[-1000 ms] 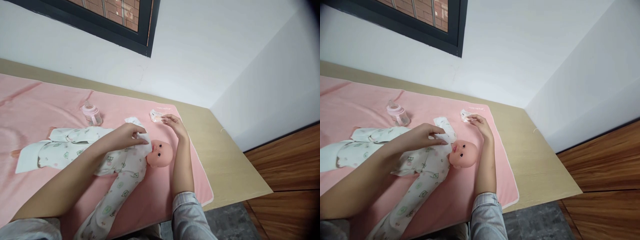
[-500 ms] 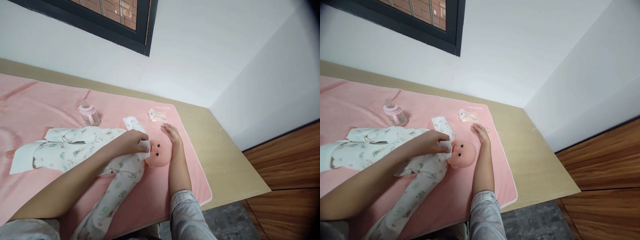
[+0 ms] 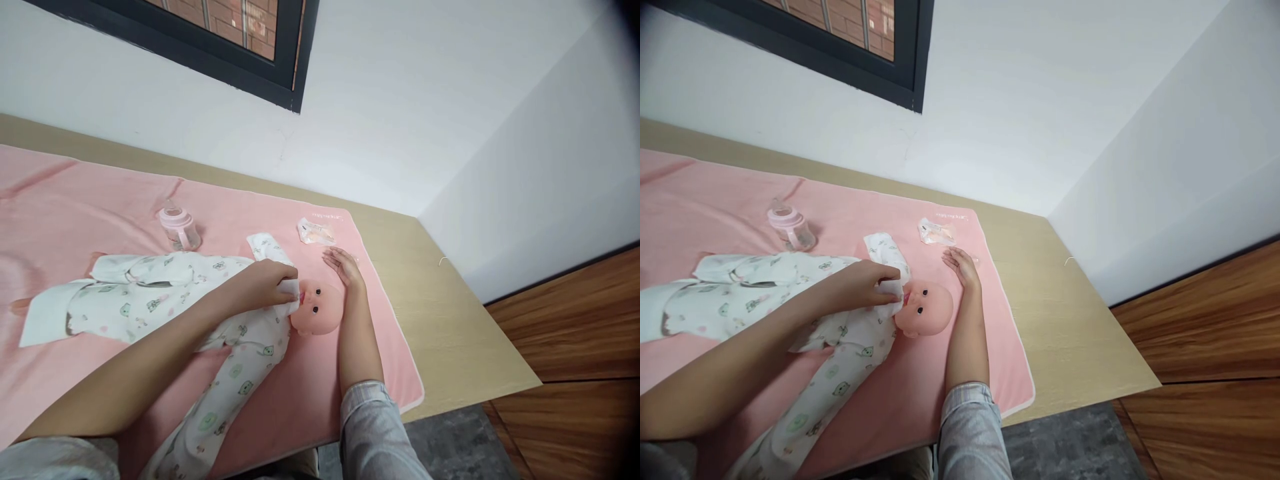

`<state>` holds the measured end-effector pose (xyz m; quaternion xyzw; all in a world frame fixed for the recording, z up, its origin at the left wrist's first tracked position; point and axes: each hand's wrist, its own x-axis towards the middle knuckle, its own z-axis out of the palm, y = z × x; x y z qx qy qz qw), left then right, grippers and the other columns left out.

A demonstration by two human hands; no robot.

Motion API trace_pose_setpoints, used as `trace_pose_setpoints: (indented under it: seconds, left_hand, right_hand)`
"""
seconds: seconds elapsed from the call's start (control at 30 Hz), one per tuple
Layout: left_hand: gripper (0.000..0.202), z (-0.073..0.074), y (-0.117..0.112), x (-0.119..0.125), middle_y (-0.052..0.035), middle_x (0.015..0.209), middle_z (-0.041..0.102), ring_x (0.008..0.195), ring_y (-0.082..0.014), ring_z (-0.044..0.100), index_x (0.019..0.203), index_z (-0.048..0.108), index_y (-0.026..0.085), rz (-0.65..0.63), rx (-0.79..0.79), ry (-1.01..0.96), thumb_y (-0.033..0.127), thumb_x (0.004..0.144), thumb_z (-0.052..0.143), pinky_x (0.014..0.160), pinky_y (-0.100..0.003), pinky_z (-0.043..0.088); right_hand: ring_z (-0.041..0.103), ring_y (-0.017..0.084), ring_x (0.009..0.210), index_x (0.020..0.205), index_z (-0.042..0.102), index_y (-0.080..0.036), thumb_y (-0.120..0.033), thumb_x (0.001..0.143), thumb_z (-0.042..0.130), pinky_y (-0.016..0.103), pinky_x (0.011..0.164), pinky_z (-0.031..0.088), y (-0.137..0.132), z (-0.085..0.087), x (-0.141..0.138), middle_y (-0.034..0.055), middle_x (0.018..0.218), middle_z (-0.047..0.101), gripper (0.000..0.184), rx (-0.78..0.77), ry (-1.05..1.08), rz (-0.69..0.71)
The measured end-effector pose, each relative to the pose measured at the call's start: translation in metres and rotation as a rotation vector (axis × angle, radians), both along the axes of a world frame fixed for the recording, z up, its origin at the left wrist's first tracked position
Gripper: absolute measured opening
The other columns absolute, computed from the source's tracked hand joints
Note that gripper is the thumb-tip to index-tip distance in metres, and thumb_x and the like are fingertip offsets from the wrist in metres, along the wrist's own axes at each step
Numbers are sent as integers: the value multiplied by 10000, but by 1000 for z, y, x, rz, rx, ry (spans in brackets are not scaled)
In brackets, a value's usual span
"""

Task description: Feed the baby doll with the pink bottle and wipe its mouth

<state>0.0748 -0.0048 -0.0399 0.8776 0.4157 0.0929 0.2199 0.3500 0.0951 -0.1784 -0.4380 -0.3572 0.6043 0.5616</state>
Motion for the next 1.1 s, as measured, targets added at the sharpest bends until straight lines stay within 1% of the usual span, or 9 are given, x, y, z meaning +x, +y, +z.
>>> trace_pose_setpoints:
  seconds: [0.07, 0.2, 0.43, 0.63, 0.7, 0.8, 0.9, 0.97, 1.1]
  left_hand:
    - [248, 1, 0, 0, 17, 578, 458, 563, -161, 423, 623, 334, 190, 12, -4, -18, 265, 724, 548, 533, -276, 241]
    - [200, 0, 0, 0, 15, 597, 484, 571, -162, 444, 635, 393, 191, -4, -20, -25, 272, 733, 548, 535, -272, 257]
    - [141, -5, 3, -1, 20, 632, 512, 599, -162, 470, 668, 451, 192, -3, -10, -38, 263, 740, 549, 557, -265, 290]
    - [178, -4, 4, -1, 20, 634, 526, 606, -164, 481, 652, 429, 191, 8, 4, -50, 274, 755, 548, 554, -265, 295]
    - [161, -3, 4, 0, 18, 646, 548, 618, -169, 501, 658, 451, 192, 19, 22, -52, 273, 763, 541, 558, -267, 304]
    - [82, -6, 4, 1, 3, 752, 627, 704, -190, 571, 735, 541, 196, 11, 58, -63, 268, 773, 537, 603, -271, 347]
    - [143, -9, 5, 2, -22, 895, 674, 828, -219, 619, 875, 611, 194, 1, 79, -67, 271, 785, 530, 669, -278, 393]
    - [185, -10, 6, 2, -28, 921, 681, 853, -226, 629, 920, 629, 194, 5, 72, -63, 277, 797, 519, 677, -281, 405]
    - [216, -10, 6, 4, -16, 926, 688, 843, -214, 636, 949, 645, 199, 11, 50, -99, 269, 790, 517, 677, -276, 416]
  right_hand:
    - [724, 150, 861, 955, 648, -178, -200, 795, 648, 367, 1029, 522, 0, 0, 0, 39, 909, 751, 161, -6, 6, -9]
    - [725, 151, 856, 946, 646, -176, -195, 798, 656, 370, 1029, 524, 0, 0, 0, 41, 897, 750, 150, -12, 9, -21]
    - [730, 150, 842, 940, 643, -180, -194, 802, 659, 371, 1023, 531, 2, 0, 0, 33, 877, 751, 140, -11, 19, -28]
    - [731, 149, 821, 926, 640, -173, -188, 794, 666, 377, 1018, 534, 2, -1, 1, 46, 877, 749, 135, -10, 29, -35]
    - [730, 150, 820, 928, 643, -171, -180, 794, 659, 378, 1019, 533, 2, -1, 1, 46, 878, 750, 135, -8, 32, -36]
    - [730, 150, 822, 932, 645, -177, -174, 800, 641, 373, 1018, 534, 2, -2, 1, 37, 872, 752, 133, -8, 34, -36]
    - [729, 149, 827, 931, 645, -180, -174, 802, 634, 371, 1017, 535, 3, -2, 1, 33, 870, 751, 129, -8, 32, -35]
    - [729, 150, 830, 932, 642, -181, -176, 799, 640, 374, 1019, 533, 3, -2, 1, 36, 872, 750, 133, -10, 32, -38]
    - [730, 152, 828, 935, 638, -177, -175, 791, 645, 377, 1024, 529, 3, -2, 1, 38, 870, 748, 144, -21, 33, -48]
